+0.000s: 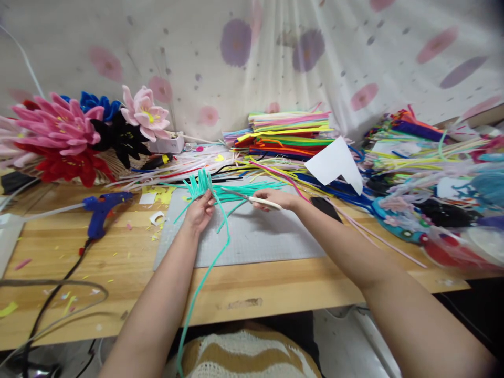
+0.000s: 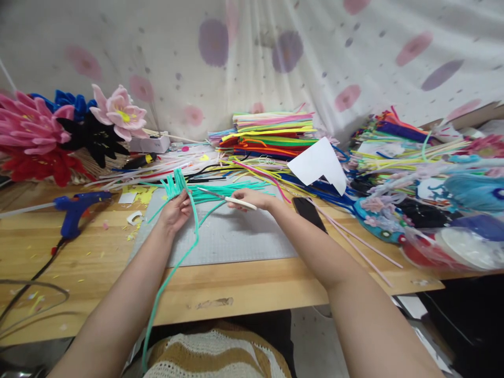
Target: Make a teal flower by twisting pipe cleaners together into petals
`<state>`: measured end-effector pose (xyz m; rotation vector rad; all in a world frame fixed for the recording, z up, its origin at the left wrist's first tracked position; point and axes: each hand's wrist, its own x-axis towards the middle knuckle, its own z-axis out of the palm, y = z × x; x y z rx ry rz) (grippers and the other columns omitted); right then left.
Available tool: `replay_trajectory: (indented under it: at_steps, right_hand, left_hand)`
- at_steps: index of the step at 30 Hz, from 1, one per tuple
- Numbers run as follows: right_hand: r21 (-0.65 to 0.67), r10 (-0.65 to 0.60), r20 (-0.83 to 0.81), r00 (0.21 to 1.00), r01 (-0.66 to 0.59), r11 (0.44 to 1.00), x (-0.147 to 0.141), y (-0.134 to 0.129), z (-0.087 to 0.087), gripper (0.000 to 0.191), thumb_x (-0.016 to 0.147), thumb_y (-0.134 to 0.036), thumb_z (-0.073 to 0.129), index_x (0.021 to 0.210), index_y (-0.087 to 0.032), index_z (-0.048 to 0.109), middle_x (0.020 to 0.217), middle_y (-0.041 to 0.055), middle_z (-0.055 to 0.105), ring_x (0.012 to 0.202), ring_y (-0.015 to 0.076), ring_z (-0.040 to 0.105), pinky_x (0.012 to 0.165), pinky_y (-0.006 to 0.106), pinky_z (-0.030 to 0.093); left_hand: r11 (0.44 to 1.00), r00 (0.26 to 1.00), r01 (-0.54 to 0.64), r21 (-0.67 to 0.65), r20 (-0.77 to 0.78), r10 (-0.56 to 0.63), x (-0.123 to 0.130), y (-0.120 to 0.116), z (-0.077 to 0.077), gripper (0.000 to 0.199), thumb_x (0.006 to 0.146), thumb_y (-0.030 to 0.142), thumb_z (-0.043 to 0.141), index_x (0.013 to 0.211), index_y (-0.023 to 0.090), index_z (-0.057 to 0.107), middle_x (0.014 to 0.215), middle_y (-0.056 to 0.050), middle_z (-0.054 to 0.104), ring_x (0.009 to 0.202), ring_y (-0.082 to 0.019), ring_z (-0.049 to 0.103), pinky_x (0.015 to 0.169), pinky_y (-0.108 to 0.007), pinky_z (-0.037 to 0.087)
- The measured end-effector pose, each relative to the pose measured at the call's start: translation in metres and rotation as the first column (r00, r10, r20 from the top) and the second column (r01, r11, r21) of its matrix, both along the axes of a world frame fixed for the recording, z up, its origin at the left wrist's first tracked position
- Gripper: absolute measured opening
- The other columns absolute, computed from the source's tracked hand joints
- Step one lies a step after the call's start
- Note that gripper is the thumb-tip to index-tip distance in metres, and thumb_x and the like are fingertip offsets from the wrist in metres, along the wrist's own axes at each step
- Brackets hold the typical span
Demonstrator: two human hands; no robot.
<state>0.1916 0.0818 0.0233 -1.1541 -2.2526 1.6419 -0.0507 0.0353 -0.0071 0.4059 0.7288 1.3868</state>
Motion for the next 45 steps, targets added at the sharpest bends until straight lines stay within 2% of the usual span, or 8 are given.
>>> replay_trajectory:
  at_steps: [4, 7, 10, 14, 21, 27, 36, 45]
  right_hand:
    - [-0.112, 0.193, -0.049, 0.98, -0.198, 0.974, -0.01, 0.002, 0.0, 0.054, 0.076, -0.063, 0.049, 0.081, -0.011, 0.057, 0.056, -0.0027, 0.048, 0.048, 0.0066, 0.044, 0.045, 0.02, 0.035]
    - [-0.155, 0.269, -0.099, 0.958, -0.282, 0.947, -0.014, 0.004, -0.001, 0.058, 0.078, -0.066, 0.044, 0.083, -0.01, 0.057, 0.057, -0.0017, 0.05, 0.048, 0.0069, 0.046, 0.044, 0.019, 0.036]
    - [-0.255, 0.279, -0.163, 0.946, -0.314, 0.915, -0.014, 0.003, -0.003, 0.058, 0.078, -0.067, 0.044, 0.082, -0.011, 0.055, 0.057, -0.0019, 0.05, 0.046, 0.0061, 0.044, 0.041, 0.018, 0.035]
    - [-0.405, 0.259, -0.273, 0.926, -0.355, 0.843, -0.014, 0.001, -0.009, 0.06, 0.075, -0.071, 0.043, 0.079, -0.011, 0.053, 0.054, -0.0033, 0.046, 0.042, 0.0057, 0.04, 0.038, 0.018, 0.031]
    - [-0.475, 0.258, -0.362, 0.896, -0.415, 0.776, -0.017, -0.002, -0.012, 0.067, 0.075, -0.074, 0.039, 0.081, -0.009, 0.054, 0.053, -0.0023, 0.044, 0.042, 0.0057, 0.038, 0.038, 0.018, 0.03]
    - [-0.485, 0.253, -0.379, 0.89, -0.424, 0.765, -0.02, -0.002, -0.016, 0.065, 0.074, -0.074, 0.04, 0.08, -0.01, 0.053, 0.053, -0.0026, 0.044, 0.042, 0.0053, 0.037, 0.038, 0.017, 0.03]
    - [-0.475, 0.22, -0.355, 0.909, -0.378, 0.795, -0.02, -0.003, -0.014, 0.063, 0.074, -0.072, 0.042, 0.079, -0.011, 0.052, 0.055, -0.0029, 0.043, 0.042, 0.0051, 0.036, 0.036, 0.017, 0.028]
    - [-0.467, 0.225, -0.392, 0.892, -0.404, 0.787, -0.023, -0.003, -0.015, 0.062, 0.075, -0.072, 0.043, 0.078, -0.011, 0.052, 0.055, -0.004, 0.041, 0.042, 0.0043, 0.035, 0.037, 0.017, 0.028]
  left_hand:
    - [1.0, 0.999, -0.018, -0.002, 0.036, 0.018, 0.0, 0.002, -0.004, 0.021, 0.063, 0.018, 0.077, 0.066, 0.011, 0.057, 0.057, 0.005, 0.049, 0.045, 0.001, 0.042, 0.032, -0.008, 0.023]
    - [0.999, 0.999, -0.037, -0.015, 0.032, 0.038, 0.001, 0.002, -0.002, 0.018, 0.065, 0.017, 0.075, 0.068, 0.011, 0.059, 0.06, 0.004, 0.053, 0.047, 0.0, 0.044, 0.032, -0.009, 0.024]
    - [0.994, 0.996, -0.082, -0.072, 0.012, 0.083, 0.003, 0.001, 0.002, 0.015, 0.067, 0.015, 0.074, 0.067, 0.012, 0.059, 0.06, 0.004, 0.056, 0.047, 0.0, 0.047, 0.033, -0.01, 0.025]
    - [0.988, 0.993, -0.111, -0.102, 0.016, 0.114, 0.004, 0.002, 0.004, 0.012, 0.069, 0.012, 0.071, 0.066, 0.013, 0.06, 0.059, 0.004, 0.058, 0.048, -0.002, 0.051, 0.034, -0.01, 0.029]
    - [0.991, 0.993, -0.116, -0.063, -0.037, 0.114, 0.004, 0.003, -0.001, 0.008, 0.07, 0.015, 0.07, 0.071, 0.016, 0.063, 0.068, 0.003, 0.065, 0.058, -0.005, 0.058, 0.048, -0.014, 0.044]
    - [0.992, 0.992, -0.121, -0.03, -0.039, 0.12, 0.005, 0.004, -0.005, 0.006, 0.071, 0.016, 0.069, 0.072, 0.016, 0.063, 0.07, 0.002, 0.067, 0.062, -0.006, 0.061, 0.058, -0.017, 0.049]
    - [0.99, 0.988, -0.138, -0.04, -0.074, 0.135, 0.007, 0.005, -0.004, 0.009, 0.07, 0.017, 0.07, 0.071, 0.016, 0.061, 0.069, 0.003, 0.066, 0.058, -0.006, 0.061, 0.059, -0.018, 0.05]
    - [0.986, 0.987, -0.157, -0.063, -0.046, 0.155, 0.006, 0.005, -0.003, 0.007, 0.072, 0.015, 0.069, 0.073, 0.017, 0.062, 0.067, 0.003, 0.066, 0.058, -0.006, 0.06, 0.056, -0.016, 0.049]
